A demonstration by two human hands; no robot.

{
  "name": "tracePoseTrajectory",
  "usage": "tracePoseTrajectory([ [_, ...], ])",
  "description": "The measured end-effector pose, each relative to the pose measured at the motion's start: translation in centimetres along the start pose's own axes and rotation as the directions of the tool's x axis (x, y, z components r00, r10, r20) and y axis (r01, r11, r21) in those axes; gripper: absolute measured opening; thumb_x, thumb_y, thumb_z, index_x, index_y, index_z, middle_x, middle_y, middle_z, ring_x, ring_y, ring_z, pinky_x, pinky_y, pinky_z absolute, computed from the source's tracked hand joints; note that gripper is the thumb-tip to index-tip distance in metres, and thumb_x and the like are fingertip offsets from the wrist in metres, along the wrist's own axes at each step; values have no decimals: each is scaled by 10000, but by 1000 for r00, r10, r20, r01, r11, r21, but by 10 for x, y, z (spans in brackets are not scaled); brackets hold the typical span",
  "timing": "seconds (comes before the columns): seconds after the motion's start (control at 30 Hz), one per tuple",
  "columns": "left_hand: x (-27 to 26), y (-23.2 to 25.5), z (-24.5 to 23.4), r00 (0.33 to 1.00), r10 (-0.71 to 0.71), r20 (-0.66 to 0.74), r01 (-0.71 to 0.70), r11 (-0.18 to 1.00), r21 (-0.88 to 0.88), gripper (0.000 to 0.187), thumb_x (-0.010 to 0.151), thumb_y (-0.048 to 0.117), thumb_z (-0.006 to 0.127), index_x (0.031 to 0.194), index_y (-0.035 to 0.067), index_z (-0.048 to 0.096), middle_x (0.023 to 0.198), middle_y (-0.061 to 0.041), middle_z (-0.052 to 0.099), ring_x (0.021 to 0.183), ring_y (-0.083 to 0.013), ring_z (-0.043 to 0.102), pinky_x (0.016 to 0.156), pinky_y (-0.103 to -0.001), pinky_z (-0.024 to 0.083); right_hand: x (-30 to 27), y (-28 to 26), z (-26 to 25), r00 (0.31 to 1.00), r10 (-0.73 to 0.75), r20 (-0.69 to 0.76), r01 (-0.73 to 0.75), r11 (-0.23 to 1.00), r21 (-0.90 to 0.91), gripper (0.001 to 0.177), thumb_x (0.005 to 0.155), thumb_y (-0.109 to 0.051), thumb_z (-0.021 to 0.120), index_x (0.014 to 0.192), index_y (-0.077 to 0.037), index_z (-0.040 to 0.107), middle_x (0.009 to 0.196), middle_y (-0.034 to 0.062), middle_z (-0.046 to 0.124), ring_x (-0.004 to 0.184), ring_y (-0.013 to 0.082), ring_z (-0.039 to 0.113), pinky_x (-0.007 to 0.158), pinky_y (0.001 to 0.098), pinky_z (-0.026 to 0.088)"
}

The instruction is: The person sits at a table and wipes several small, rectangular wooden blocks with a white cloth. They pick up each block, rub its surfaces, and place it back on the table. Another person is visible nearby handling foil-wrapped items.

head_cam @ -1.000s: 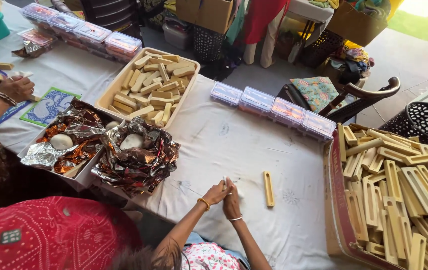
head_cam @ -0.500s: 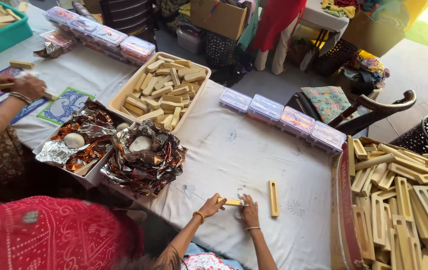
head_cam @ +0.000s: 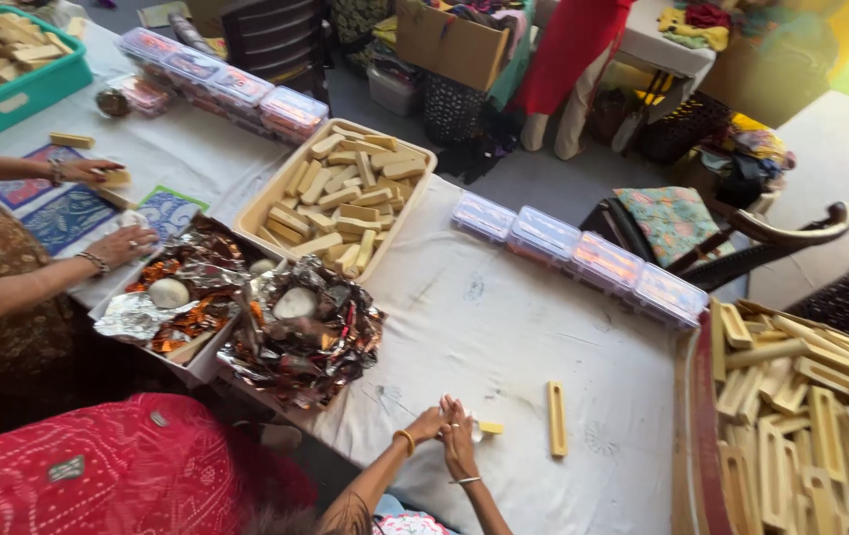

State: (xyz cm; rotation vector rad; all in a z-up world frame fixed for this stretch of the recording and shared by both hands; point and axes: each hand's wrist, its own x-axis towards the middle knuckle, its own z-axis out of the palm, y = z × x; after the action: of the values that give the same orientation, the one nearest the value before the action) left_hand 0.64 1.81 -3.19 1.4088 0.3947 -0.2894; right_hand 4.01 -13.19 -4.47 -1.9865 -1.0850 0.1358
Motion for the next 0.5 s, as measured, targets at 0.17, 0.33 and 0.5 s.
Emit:
tracePoseTrajectory([
  [0.17, -18, -5, -2, 991, -131, 12, 131, 985, -110, 784, 876, 802, 483, 1193, 104, 650, 1060, -15, 764, 887, -142, 752, 691, -282, 571, -2, 28, -27, 1000, -1, -29, -6, 969, -248, 446, 1070, -326, 374, 1491, -222, 477, 1615, 16, 420, 1522, 268, 336, 1223, 535, 197],
  [0.33, -15, 8, -6, 997, -63, 54, 68, 993, -96, 644, 904, 644, 665, 1219, 83, 630, 1140, -59, 753, 985, -137, 765, 762, -301, 594, -3, 65, -45, 974, 135, -184, -200, 893, -404, 358, 1063, -307, 396, 1330, -293, 634, 1587, 22, 463, 1518, 306, 339, 1191, 522, 259],
  [0.5, -19, 18, -5, 971, -202, 124, 227, 945, -236, 624, 904, 708, 609, 1134, 136, 708, 1109, -25, 779, 945, -113, 775, 772, -289, 584, -5, 97, 4, 865, 432, -255, -426, 901, 80, 528, 1132, -358, 334, 1640, -217, 363, 1499, -53, 658, 1291, 215, 643, 1280, 493, 281],
])
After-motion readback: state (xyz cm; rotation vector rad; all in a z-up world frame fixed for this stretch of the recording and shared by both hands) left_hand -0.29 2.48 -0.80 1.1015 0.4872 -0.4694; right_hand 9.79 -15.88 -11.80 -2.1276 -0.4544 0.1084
